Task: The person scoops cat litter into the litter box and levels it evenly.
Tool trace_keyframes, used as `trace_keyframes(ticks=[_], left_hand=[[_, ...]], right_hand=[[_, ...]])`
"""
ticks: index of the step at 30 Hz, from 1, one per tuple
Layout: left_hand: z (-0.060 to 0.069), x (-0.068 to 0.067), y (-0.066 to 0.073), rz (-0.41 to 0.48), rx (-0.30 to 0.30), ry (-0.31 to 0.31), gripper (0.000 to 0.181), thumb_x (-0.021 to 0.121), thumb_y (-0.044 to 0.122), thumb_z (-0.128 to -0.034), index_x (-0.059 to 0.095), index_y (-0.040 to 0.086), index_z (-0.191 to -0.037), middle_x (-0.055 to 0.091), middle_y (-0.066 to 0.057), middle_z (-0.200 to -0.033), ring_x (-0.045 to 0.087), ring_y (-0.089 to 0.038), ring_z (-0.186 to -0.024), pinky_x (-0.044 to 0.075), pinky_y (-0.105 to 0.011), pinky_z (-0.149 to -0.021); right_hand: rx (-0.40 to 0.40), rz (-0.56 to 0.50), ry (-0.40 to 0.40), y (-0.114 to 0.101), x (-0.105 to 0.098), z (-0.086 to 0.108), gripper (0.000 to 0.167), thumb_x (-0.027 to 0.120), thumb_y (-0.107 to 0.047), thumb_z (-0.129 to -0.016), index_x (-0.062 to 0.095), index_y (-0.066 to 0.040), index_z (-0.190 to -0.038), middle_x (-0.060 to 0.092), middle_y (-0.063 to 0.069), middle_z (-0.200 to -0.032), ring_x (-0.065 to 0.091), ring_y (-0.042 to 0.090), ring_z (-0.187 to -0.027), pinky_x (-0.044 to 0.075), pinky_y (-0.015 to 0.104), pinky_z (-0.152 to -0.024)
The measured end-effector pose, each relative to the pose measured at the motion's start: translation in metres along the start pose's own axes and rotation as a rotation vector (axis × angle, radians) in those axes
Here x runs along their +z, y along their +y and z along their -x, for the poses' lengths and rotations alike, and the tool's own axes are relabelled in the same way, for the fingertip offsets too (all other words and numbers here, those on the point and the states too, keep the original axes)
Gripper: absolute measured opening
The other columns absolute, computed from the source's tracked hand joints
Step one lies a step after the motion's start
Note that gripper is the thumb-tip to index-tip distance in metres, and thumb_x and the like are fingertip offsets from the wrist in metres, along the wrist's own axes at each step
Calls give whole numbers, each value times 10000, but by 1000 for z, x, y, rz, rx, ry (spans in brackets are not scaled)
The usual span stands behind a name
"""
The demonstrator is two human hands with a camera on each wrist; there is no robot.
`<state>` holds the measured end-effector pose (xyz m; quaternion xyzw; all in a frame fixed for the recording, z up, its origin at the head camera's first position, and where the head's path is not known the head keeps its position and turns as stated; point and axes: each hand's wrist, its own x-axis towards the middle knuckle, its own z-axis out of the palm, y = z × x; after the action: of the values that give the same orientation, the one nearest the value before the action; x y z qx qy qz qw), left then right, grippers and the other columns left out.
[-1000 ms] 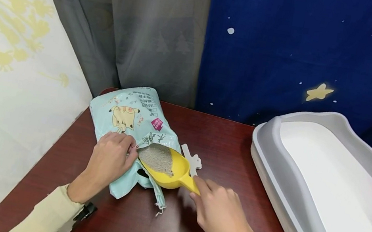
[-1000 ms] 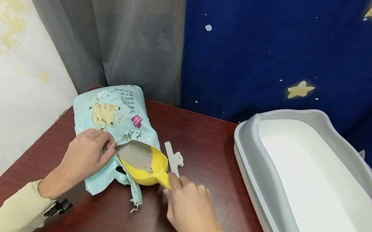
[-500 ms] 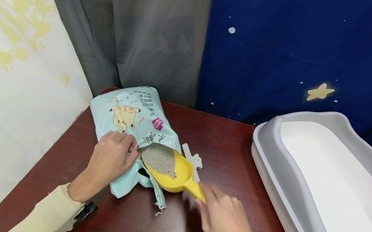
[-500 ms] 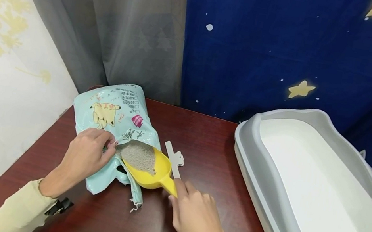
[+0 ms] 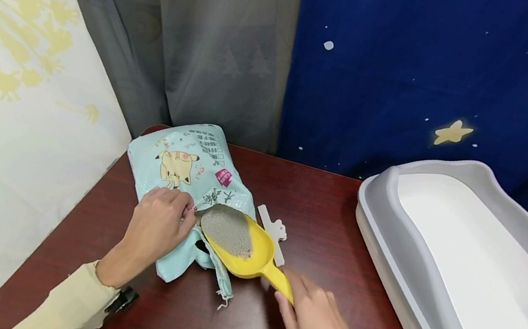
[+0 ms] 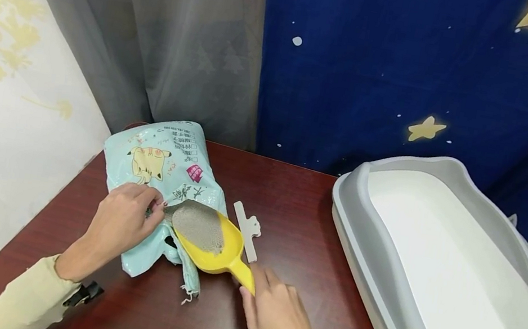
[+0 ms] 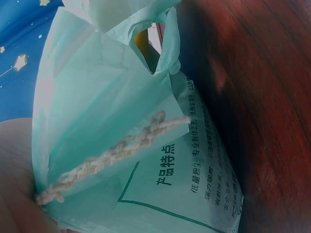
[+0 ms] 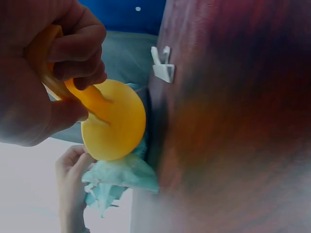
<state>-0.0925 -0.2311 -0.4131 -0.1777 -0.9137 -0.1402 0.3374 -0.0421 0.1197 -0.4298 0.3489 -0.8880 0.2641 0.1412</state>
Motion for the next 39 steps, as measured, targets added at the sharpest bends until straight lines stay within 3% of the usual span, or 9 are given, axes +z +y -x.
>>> trace_keyframes(ticks=[13, 25, 39], left_hand=[[0, -1, 0, 4, -3, -1, 81, 644, 0, -860, 648, 17, -781, 630, -103, -704, 594, -348, -653, 521, -498, -677], [0, -1, 0, 11, -19, -15, 74, 664, -7, -852, 656, 26, -786, 638, -97, -713, 604, -338, -667, 521, -492, -685], [1, 0, 0, 12, -18, -8, 88, 659, -11, -843, 645, 40, -772, 624, -81, -701, 584, -323, -653, 512, -479, -674]], right_hand=[[2, -12, 11, 4, 5, 8, 271, 832, -129, -963, 728, -88, -1210, 734, -38, -1057, 646, 37, -780, 582, 292, -625], [-19, -21, 33, 6, 0, 10, 280, 831, -130, -957, 731, -105, -1217, 753, -57, -1072, 674, 31, -835, 593, 313, -676], [-47, -32, 55, 5, -8, 17, 249, 812, -105, -956, 724, -105, -1189, 705, -98, -1025, 616, 3, -811, 548, 249, -647]])
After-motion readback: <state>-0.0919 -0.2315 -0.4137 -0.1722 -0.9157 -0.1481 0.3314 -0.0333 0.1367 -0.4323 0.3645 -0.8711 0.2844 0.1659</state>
